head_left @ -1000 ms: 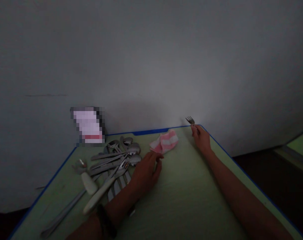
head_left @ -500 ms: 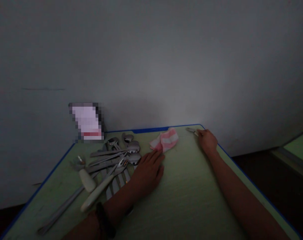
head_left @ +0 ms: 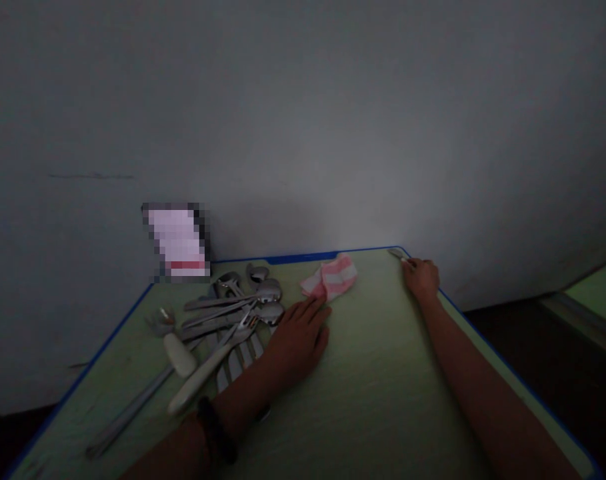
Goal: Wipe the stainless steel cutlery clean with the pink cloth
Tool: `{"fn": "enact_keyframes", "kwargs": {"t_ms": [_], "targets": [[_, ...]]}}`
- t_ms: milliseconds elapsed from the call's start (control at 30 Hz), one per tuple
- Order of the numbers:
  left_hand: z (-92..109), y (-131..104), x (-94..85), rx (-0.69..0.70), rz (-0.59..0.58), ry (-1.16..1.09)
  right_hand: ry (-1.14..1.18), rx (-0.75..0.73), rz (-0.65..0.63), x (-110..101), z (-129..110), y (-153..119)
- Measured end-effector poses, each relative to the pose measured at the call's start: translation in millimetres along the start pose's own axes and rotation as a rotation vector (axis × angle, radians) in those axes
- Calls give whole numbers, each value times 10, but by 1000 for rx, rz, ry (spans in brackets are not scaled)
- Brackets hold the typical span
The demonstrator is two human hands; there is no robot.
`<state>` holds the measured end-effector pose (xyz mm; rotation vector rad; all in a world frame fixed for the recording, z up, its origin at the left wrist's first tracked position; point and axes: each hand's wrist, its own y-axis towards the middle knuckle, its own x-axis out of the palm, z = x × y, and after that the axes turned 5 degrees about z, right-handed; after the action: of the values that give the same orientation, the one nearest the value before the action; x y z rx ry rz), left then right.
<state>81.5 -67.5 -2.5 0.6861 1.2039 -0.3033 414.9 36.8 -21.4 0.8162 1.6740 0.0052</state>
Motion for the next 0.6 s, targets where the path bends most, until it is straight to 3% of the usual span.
{"fn": "enact_keyframes", "kwargs": {"t_ms": [167,267,333,400,500,600], "targets": [[-9,-13,18,12,21,-11,11,20,37,-9,-8,-4],[3,-35,51,3,48,-21,37,-33,239,-56,-78,-98],[-2,-29,51,-7,71,-37,91,-177,325,-101,-201,-218],[-48,11,-5,-8,91,-48,185,-389,330,-154,-392,-389],[-235,104,-250,-22,69,-29,364,-767,184,-247,-747,-724],[-525,140,-628,-137,-34,-10,502,-949,49,-350,-1055,-1057]]}}
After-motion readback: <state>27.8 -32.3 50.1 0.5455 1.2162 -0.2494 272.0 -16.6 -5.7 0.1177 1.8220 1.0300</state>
